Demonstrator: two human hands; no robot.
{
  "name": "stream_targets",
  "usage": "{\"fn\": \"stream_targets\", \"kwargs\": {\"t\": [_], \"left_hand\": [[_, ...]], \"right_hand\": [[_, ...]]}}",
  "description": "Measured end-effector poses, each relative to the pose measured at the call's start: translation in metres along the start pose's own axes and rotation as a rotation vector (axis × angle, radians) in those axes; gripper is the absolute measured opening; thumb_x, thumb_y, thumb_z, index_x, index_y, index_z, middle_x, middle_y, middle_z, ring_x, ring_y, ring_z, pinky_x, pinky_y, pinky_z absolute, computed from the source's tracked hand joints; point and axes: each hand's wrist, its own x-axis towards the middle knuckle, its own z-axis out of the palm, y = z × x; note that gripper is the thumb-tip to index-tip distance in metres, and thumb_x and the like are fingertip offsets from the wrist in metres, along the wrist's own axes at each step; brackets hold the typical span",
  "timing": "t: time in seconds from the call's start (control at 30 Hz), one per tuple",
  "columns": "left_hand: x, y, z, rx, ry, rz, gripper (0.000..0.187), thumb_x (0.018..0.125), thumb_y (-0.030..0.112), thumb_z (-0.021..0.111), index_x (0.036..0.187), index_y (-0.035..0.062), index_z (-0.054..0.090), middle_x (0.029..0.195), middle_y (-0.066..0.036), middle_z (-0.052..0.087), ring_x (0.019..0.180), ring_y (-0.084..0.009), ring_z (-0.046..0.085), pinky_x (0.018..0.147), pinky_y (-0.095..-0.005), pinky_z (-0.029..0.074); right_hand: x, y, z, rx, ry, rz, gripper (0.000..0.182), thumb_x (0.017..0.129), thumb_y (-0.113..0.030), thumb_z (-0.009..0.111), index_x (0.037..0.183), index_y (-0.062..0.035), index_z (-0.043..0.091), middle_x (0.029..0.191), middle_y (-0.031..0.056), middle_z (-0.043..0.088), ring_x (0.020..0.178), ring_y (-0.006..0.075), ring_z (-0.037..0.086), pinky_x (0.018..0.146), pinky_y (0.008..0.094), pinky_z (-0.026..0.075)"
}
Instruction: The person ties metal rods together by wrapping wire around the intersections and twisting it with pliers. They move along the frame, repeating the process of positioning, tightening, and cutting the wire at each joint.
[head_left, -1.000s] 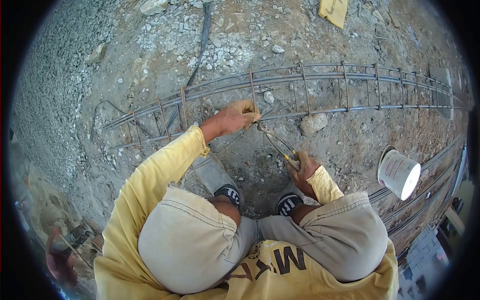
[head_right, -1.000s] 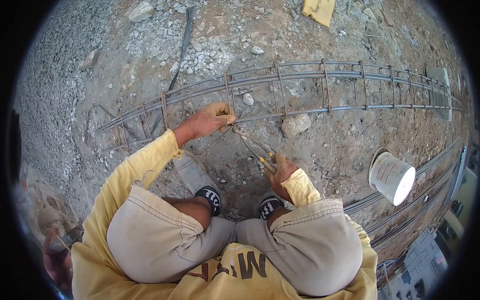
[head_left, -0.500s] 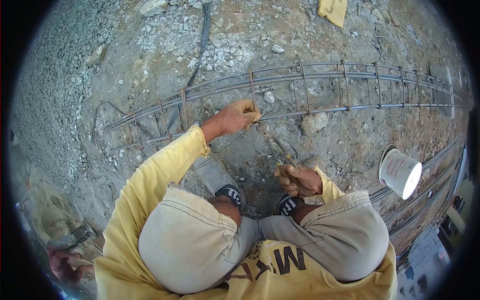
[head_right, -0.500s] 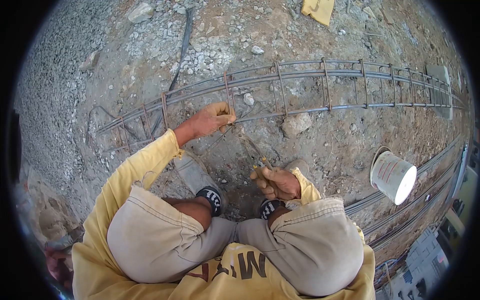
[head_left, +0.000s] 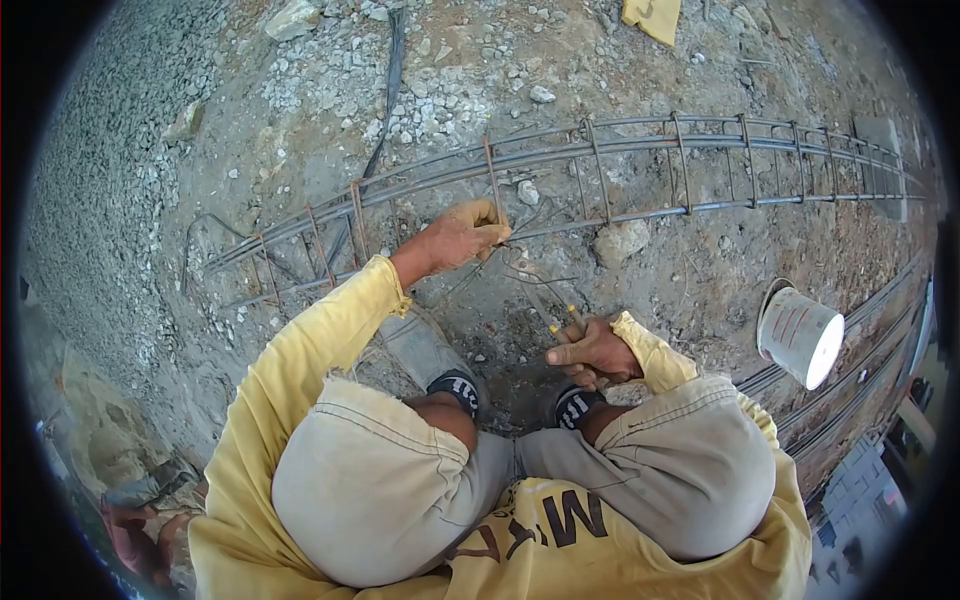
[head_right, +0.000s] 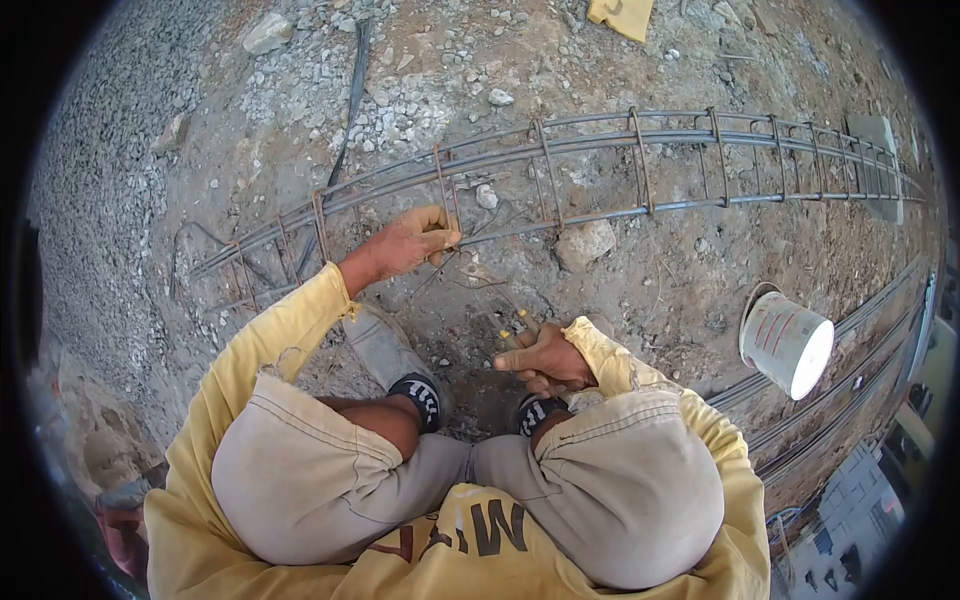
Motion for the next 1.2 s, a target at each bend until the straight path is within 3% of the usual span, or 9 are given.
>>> {"fn": "stream_targets", "kwargs": {"t": [0.2, 0.3, 0.43, 0.47, 0.57, 0.8, 0.9, 1.03, 1.2], "left_hand": [[-0.006, 0.011, 0.001, -0.006, 0.004, -0.02, 0.025, 0.095, 0.03, 0.068, 0.101, 0.0062, 0.061, 0.08, 0.004, 0.055, 0.065, -0.0072, 0.052, 0.058, -0.0248, 0.039], [-0.004, 0.006, 0.002, -0.001, 0.013, -0.011, 0.025, 0.095, 0.03, 0.067, 0.101, 0.0062, 0.061, 0.08, 0.004, 0.055, 0.065, -0.0069, 0.052, 0.057, -0.0246, 0.039], [-0.008, 0.018, 0.003, 0.071, 0.037, -0.026, 0.023, 0.096, 0.025, 0.066, 0.095, 0.0029, 0.059, 0.078, -0.001, 0.058, 0.066, -0.0106, 0.055, 0.061, -0.0285, 0.045], [-0.006, 0.015, 0.003, 0.06, 0.03, -0.023, 0.024, 0.096, 0.027, 0.066, 0.097, 0.0037, 0.06, 0.079, 0.0, 0.057, 0.066, -0.0096, 0.055, 0.06, -0.0274, 0.044], [-0.003, 0.005, 0.001, 0.052, 0.019, -0.022, 0.025, 0.096, 0.03, 0.066, 0.101, 0.0054, 0.062, 0.08, 0.002, 0.057, 0.066, -0.0074, 0.054, 0.058, -0.0252, 0.04], [-0.005, 0.011, 0.002, 0.085, 0.035, -0.045, 0.027, 0.095, 0.031, 0.067, 0.101, 0.0053, 0.062, 0.08, 0.003, 0.057, 0.065, -0.0064, 0.053, 0.056, -0.0242, 0.04], [-0.003, 0.01, 0.002, 0.07, 0.025, -0.049, 0.028, 0.095, 0.032, 0.067, 0.102, 0.0055, 0.062, 0.079, 0.003, 0.057, 0.065, -0.0057, 0.053, 0.055, -0.0238, 0.039], [-0.006, 0.012, 0.001, 0.047, 0.015, -0.053, 0.028, 0.096, 0.033, 0.066, 0.103, 0.0062, 0.062, 0.078, 0.003, 0.057, 0.064, -0.0053, 0.052, 0.055, -0.0233, 0.038], [-0.007, 0.013, 0.003, 0.048, 0.06, -0.034, 0.026, 0.095, 0.031, 0.068, 0.099, 0.0059, 0.06, 0.075, 0.003, 0.057, 0.064, -0.0056, 0.051, 0.056, -0.0239, 0.038]], "right_hand": [[0.031, 0.038, -0.009, 0.742, -0.635, 0.013, 0.028, 0.094, -0.019, 0.07, 0.078, -0.0093, 0.049, 0.063, -0.0004, 0.05, 0.047, 0.0108, 0.05, 0.039, 0.0284, 0.039], [0.025, 0.027, -0.014, 0.235, -0.338, -0.199, 0.024, 0.095, -0.023, 0.067, 0.084, -0.0098, 0.05, 0.066, 0.0028, 0.056, 0.049, 0.0133, 0.057, 0.04, 0.0303, 0.042], [-0.015, 0.011, 0.019, -0.756, 0.738, -0.469, 0.049, 0.089, -0.031, 0.071, 0.121, -0.0006, 0.052, 0.082, 0.0164, 0.063, 0.075, 0.0319, 0.068, 0.066, 0.045, 0.055], [-0.023, 0.005, 0.02, -0.881, 0.819, -0.434, 0.059, 0.088, -0.036, 0.071, 0.128, 0.0025, 0.05, 0.095, 0.0246, 0.062, 0.089, 0.0414, 0.066, 0.08, 0.0494, 0.053], [-0.024, 0.008, 0.013, -1.179, 1.017, -0.504, 0.06, 0.089, -0.043, 0.069, 0.125, 0.0019, 0.052, 0.105, 0.0277, 0.061, 0.093, 0.0442, 0.065, 0.08, 0.0499, 0.052], [-0.026, 0.001, 0.011, -0.987, 0.735, -0.274, 0.054, 0.096, -0.052, 0.058, 0.1, 0.0017, 0.054, 0.081, 0.027, 0.062, 0.078, 0.0462, 0.063, 0.071, 0.0517, 0.049], [-0.016, 0.012, 0.006, -0.852, 0.614, -0.344, 0.058, 0.099, -0.059, 0.048, 0.098, -0.0013, 0.055, 0.079, 0.0201, 0.064, 0.07, 0.0367, 0.065, 0.062, 0.0462, 0.049], [0.017, 0.051, -0.002, 0.343, -0.019, -0.2, 0.063, 0.101, -0.063, 0.038, 0.105, -0.0043, 0.059, 0.081, 0.0077, 0.062, 0.058, 0.0217, 0.059, 0.054, 0.0347, 0.047], [0.009, 0.03, 0.011, 0.285, 0.049, -0.145, 0.061, 0.101, -0.063, 0.038, 0.107, -0.0063, 0.059, 0.08, 0.0019, 0.058, 0.063, 0.0128, 0.055, 0.06, 0.028, 0.048]]}}
